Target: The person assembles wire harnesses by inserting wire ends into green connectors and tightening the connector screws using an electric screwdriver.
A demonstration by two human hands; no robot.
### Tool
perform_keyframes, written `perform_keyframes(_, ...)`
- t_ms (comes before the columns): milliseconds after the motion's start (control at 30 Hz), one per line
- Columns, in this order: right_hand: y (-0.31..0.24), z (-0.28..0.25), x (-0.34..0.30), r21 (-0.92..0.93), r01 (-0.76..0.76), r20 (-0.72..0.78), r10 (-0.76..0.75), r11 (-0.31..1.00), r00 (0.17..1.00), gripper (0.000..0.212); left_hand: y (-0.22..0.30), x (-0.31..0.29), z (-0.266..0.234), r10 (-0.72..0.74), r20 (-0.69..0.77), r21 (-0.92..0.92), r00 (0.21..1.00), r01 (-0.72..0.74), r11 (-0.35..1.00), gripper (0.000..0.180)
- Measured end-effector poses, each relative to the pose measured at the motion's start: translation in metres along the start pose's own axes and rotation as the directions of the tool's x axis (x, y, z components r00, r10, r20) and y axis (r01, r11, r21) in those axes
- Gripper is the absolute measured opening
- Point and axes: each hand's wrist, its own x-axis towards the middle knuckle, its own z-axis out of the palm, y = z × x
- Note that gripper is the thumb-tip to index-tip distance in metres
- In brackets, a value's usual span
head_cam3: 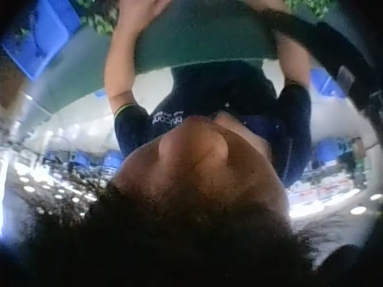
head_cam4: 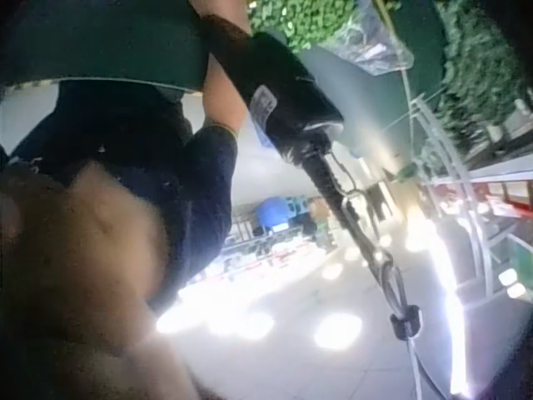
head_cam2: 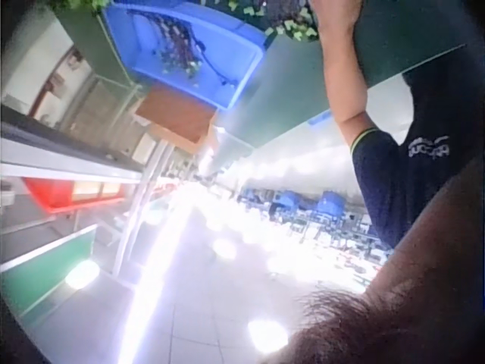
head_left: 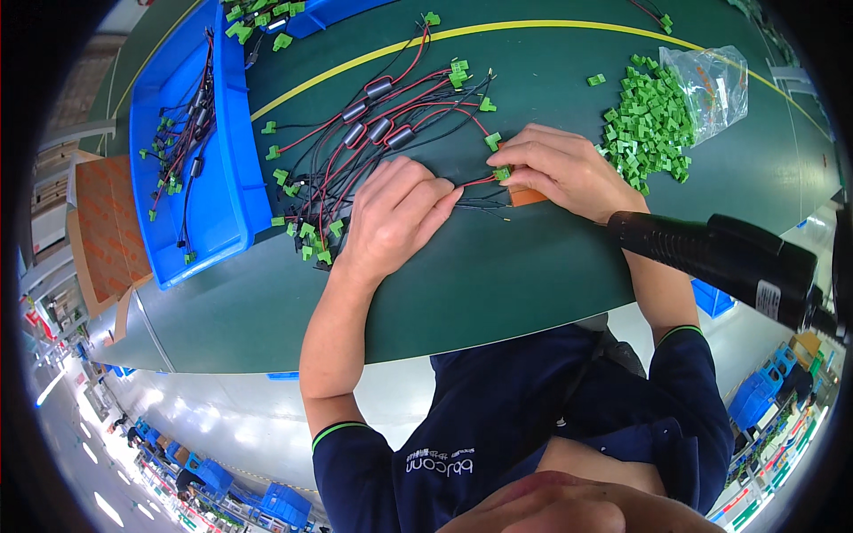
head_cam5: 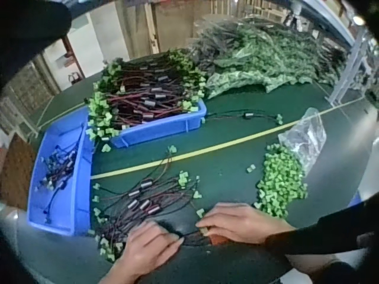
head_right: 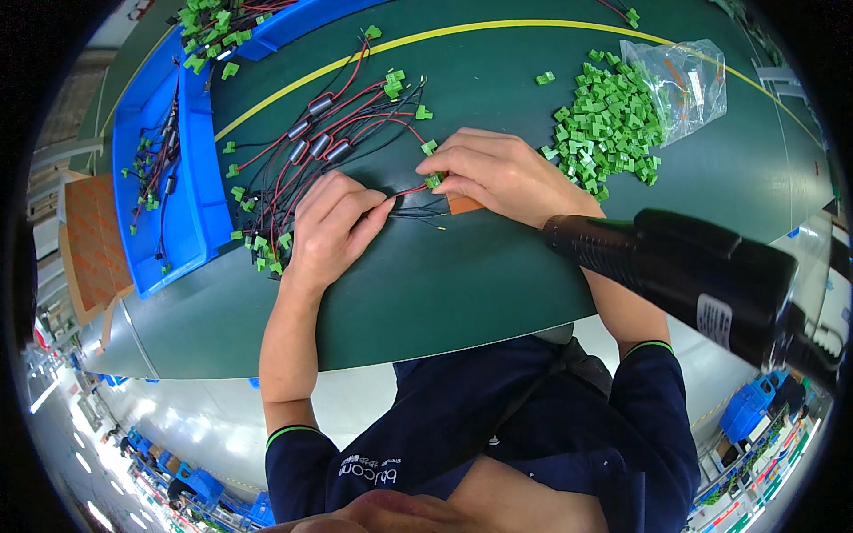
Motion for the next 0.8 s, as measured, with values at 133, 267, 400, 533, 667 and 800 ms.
perform_keyframes(133, 0.001, 0.0, 0.001, -0.017, 0.049, -0.008, -0.05, 0.999, 0.999, 0.021, 0.0, -0.001, 0.0, -0.008, 0.02, -0.011, 1.0, 0.008, 1.0, 0.02)
perform_keyframes(267, 0.004, 0.0, 0.001, -0.016, 0.07, -0.006, -0.07, 0.997, 0.998, 0.021, 0.001, -0.001, 0.0, -0.001, 0.015, -0.013, 1.0, 0.001, 1.0, 0.02)
perform_keyframes(400, 0.004, 0.001, 0.0, -0.015, 0.069, -0.009, -0.069, 0.997, 0.998, 0.02, 0.001, 0.0, 0.001, -0.007, 0.009, -0.017, 1.0, 0.007, 1.0, 0.021)
perform_keyframes(533, 0.0, -0.002, 0.003, -0.014, 0.069, 0.0, -0.069, 0.997, 0.998, 0.019, 0.001, -0.001, 0.001, -0.021, 0.027, -0.019, 0.999, 0.022, 1.0, 0.021)
perform_keyframes(667, 0.0, -0.019, 0.001, 0.166, -0.064, 0.117, 0.045, 0.984, 0.992, 0.02, 0.001, 0.0, 0.0, -0.008, 0.026, -0.016, 1.0, 0.009, 1.0, 0.02)
perform_keyframes(800, 0.011, -0.045, -0.008, 0.492, -0.251, 0.14, 0.209, 0.834, 0.968, 0.022, 0.003, 0.001, -0.002, -0.01, 0.072, -0.037, 0.997, 0.012, 0.999, 0.017)
